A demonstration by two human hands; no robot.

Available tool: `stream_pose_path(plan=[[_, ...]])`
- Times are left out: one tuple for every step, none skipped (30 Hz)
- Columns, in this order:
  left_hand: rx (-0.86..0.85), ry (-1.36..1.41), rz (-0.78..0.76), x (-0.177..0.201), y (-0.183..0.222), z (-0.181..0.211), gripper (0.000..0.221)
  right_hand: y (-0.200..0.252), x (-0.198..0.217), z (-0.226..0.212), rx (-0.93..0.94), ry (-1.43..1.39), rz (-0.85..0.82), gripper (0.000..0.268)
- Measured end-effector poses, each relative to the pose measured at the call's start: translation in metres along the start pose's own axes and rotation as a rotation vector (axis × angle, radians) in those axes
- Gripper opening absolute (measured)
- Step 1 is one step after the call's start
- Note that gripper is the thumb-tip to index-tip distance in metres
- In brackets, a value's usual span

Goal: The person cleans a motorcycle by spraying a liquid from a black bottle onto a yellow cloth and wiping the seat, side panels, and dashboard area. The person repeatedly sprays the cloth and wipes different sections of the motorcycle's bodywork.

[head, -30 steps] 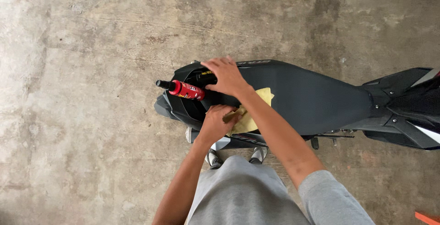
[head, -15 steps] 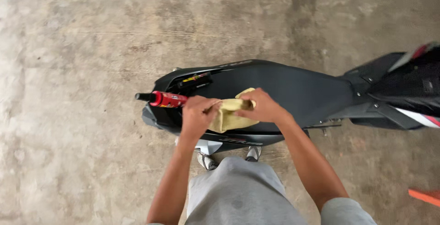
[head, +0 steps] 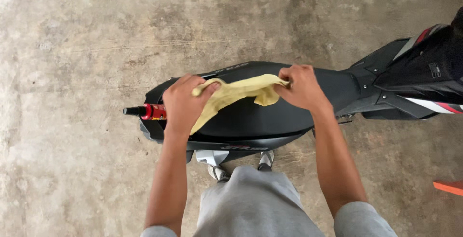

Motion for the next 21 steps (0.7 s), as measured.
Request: stream_pose_path(plan=[[-0.016, -0.042, -0.059, -0.012, 0.003, -0.003, 0.037, 0.004, -0.009, 0.005, 0.024, -0.074, -0.015, 0.028], [0.108, -0.068, -0.171, -0.028, 0.010, -0.020, 0.041, 0.009, -0.022, 0.020, -0.065, -0.143, -0.082, 0.034], [0.232, -0.093, -0.283, -0.043, 0.020, -0.038, 0.045, 0.015, -0.034, 0.034, -0.154, -0.212, -0.150, 0.040], [0.348, -0.118, -0.385, -0.058, 0.028, -0.056, 0.049, 0.015, -0.042, 0.047, -0.234, -0.276, -0.208, 0.046], [0.362, -0.094, -0.413, -0.067, 0.036, -0.065, 0.050, 0.018, -0.043, 0.052, -0.214, -0.289, -0.201, 0.044], [0.370, -0.071, -0.440, -0.075, 0.047, -0.073, 0.051, 0.025, -0.042, 0.055, -0.194, -0.302, -0.189, 0.042], [0.378, -0.048, -0.467, -0.083, 0.054, -0.083, 0.053, 0.028, -0.041, 0.056, -0.173, -0.315, -0.178, 0.040], [0.457, 0.119, -0.489, -0.092, 0.065, -0.094, 0.050, 0.028, -0.032, 0.046, -0.018, -0.363, -0.079, 0.034], [0.533, 0.288, -0.508, -0.100, 0.074, -0.104, 0.048, 0.031, -0.022, 0.036, 0.137, -0.410, 0.019, 0.028], [0.607, 0.460, -0.536, -0.108, 0.085, -0.110, 0.046, 0.039, -0.013, 0.028, 0.281, -0.456, 0.116, 0.024], [0.644, 0.600, -0.491, -0.108, 0.088, -0.117, 0.042, 0.039, -0.014, 0.038, 0.198, -0.357, 0.144, 0.030], [0.678, 0.739, -0.444, -0.105, 0.087, -0.121, 0.037, 0.037, -0.012, 0.050, 0.115, -0.257, 0.172, 0.037], [0.710, 0.878, -0.393, -0.102, 0.086, -0.120, 0.033, 0.039, -0.009, 0.061, 0.032, -0.156, 0.199, 0.044], [0.821, 1.055, -0.327, -0.097, 0.085, -0.122, 0.025, 0.042, -0.007, 0.076, -0.097, -0.258, 0.210, 0.043], [0.929, 1.230, -0.255, -0.085, 0.083, -0.123, 0.017, 0.046, -0.006, 0.091, -0.226, -0.359, 0.219, 0.042], [1.037, 1.408, -0.179, -0.079, 0.082, -0.119, 0.014, 0.052, -0.006, 0.105, -0.357, -0.456, 0.226, 0.041], [0.980, 1.392, -0.210, -0.074, 0.076, -0.109, 0.015, 0.052, -0.006, 0.109, -0.392, -0.475, 0.214, 0.044], [0.926, 1.370, -0.245, -0.069, 0.072, -0.099, 0.018, 0.053, -0.010, 0.112, -0.433, -0.499, 0.203, 0.048], [0.871, 1.347, -0.279, -0.066, 0.068, -0.090, 0.023, 0.055, -0.011, 0.113, -0.474, -0.523, 0.192, 0.052], [0.924, 1.312, -0.259, -0.070, 0.068, -0.087, 0.025, 0.056, -0.015, 0.112, -0.545, -0.621, 0.172, 0.050], [0.977, 1.276, -0.239, -0.080, 0.069, -0.080, 0.027, 0.058, -0.022, 0.107, -0.615, -0.718, 0.151, 0.047]])
Point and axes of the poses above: each hand's wrist, its own y-axis away from the middle knuckle, its own x-axis out of the back of the hand, z = x × y, the point moved 8 cm from there along -y, towards the middle knuckle, and after that the axes turned 3 degrees about z, right-handed, at the moved point
